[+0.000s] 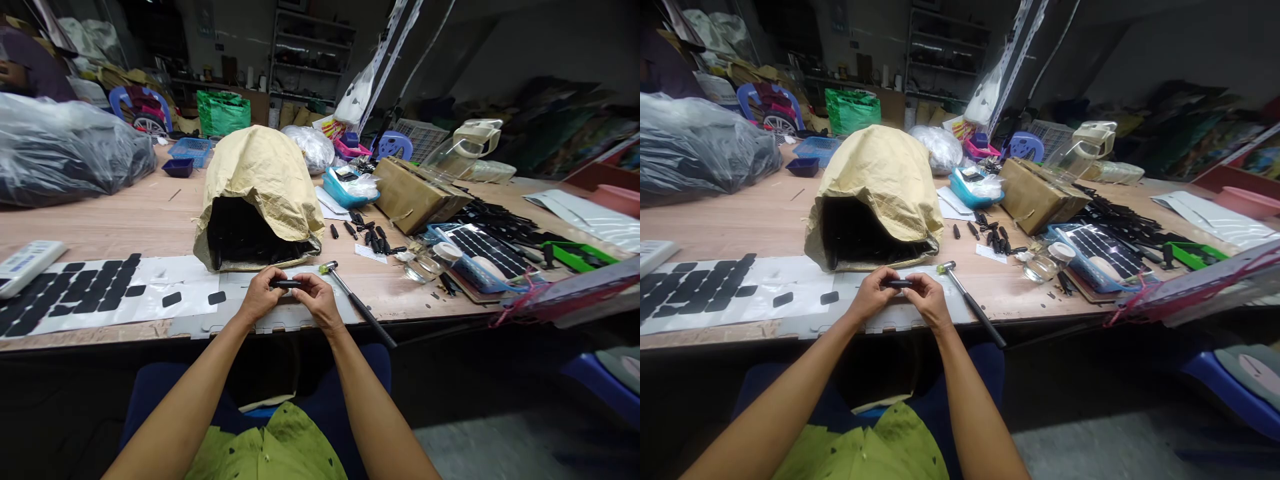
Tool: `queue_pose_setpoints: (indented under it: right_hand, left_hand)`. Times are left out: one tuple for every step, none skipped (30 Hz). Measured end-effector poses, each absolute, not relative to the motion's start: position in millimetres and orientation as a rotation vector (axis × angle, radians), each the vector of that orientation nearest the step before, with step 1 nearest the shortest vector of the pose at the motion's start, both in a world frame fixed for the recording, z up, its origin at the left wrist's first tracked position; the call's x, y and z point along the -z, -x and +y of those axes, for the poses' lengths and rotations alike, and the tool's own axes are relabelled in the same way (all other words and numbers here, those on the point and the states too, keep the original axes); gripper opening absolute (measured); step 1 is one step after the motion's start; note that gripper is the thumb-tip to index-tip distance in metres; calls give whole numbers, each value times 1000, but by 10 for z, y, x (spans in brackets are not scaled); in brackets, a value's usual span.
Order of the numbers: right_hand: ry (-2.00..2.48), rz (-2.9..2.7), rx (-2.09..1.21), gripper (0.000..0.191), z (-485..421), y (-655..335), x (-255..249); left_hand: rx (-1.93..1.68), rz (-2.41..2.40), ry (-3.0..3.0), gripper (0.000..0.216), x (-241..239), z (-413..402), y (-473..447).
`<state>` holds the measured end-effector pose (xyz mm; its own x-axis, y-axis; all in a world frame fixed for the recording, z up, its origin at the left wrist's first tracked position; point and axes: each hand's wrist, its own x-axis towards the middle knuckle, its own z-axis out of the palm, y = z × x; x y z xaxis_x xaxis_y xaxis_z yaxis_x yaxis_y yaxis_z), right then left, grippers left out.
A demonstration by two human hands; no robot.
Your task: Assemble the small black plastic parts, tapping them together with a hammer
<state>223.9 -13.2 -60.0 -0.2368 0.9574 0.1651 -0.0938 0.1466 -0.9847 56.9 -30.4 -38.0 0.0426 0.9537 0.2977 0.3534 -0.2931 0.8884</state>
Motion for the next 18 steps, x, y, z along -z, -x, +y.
queue_pose_setpoints:
  right_hand:
    - [906,-1399,-1300,34,-131,-2240,602]
    - [904,-1399,-1301,34,-130,-2242,603]
    - [903,-1400,-1306,34,-130,-2244,603]
    - [903,-1401,-1312,35,-130,-2246,603]
    - [902,-1401,-1318,35,-130,-2248,603]
    - [901,-1400,-1322,36,-131,-2249,602]
    - [900,-1399,-1325,36,-132,-2250,601]
    - [898,-1396,-1324,36,-132,-2251,600]
    - [896,-1391,-1321,36,-133,-2250,599]
    - [895,-1388,-1319,35,-133,-2250,598]
    - [896,-1386,-1320,35,-133,-2249,597]
    - [898,-1386,-1321,34,-133,-2248,596]
    - [900,-1386,-1321,34,-133,-2248,596]
    - [902,-1386,-1320,34,-132,-2247,595]
    - [901,-1388,-1317,33,-132,-2247,594]
    - [899,-1389,-1314,33,-131,-2247,593]
    - [896,-1389,-1310,33,-130,-2247,593]
    - [893,-1390,-1307,32,-129,-2247,593]
  left_hand:
    - [-1249,1330,-1709,15,379,-304,-569]
    - [-1248,1335,-1708,15,377,-304,-569]
    - [-1246,1339,-1705,15,375,-304,-570]
    - [-1243,1343,-1698,16,374,-304,-570]
    - [-1240,1344,-1689,16,372,-304,-571]
    - [-1235,1342,-1679,17,371,-304,-571]
    - [-1229,1338,-1669,17,371,-305,-571]
    - [-1224,1332,-1661,17,373,-305,-570]
    - [-1219,1325,-1655,18,375,-306,-570]
    - [-1216,1319,-1651,18,380,-306,-568]
    - [-1215,1315,-1647,18,386,-306,-567]
    - [-1216,1313,-1643,19,392,-305,-566]
    - [-1219,1312,-1637,19,400,-303,-564]
    - [-1222,1309,-1630,20,408,-301,-562]
    - [-1224,1303,-1621,20,416,-299,-560]
    - [-1223,1294,-1612,20,423,-296,-557]
    - [-1220,1284,-1601,20,430,-293,-555]
    - [-1214,1275,-1590,20,435,-289,-552]
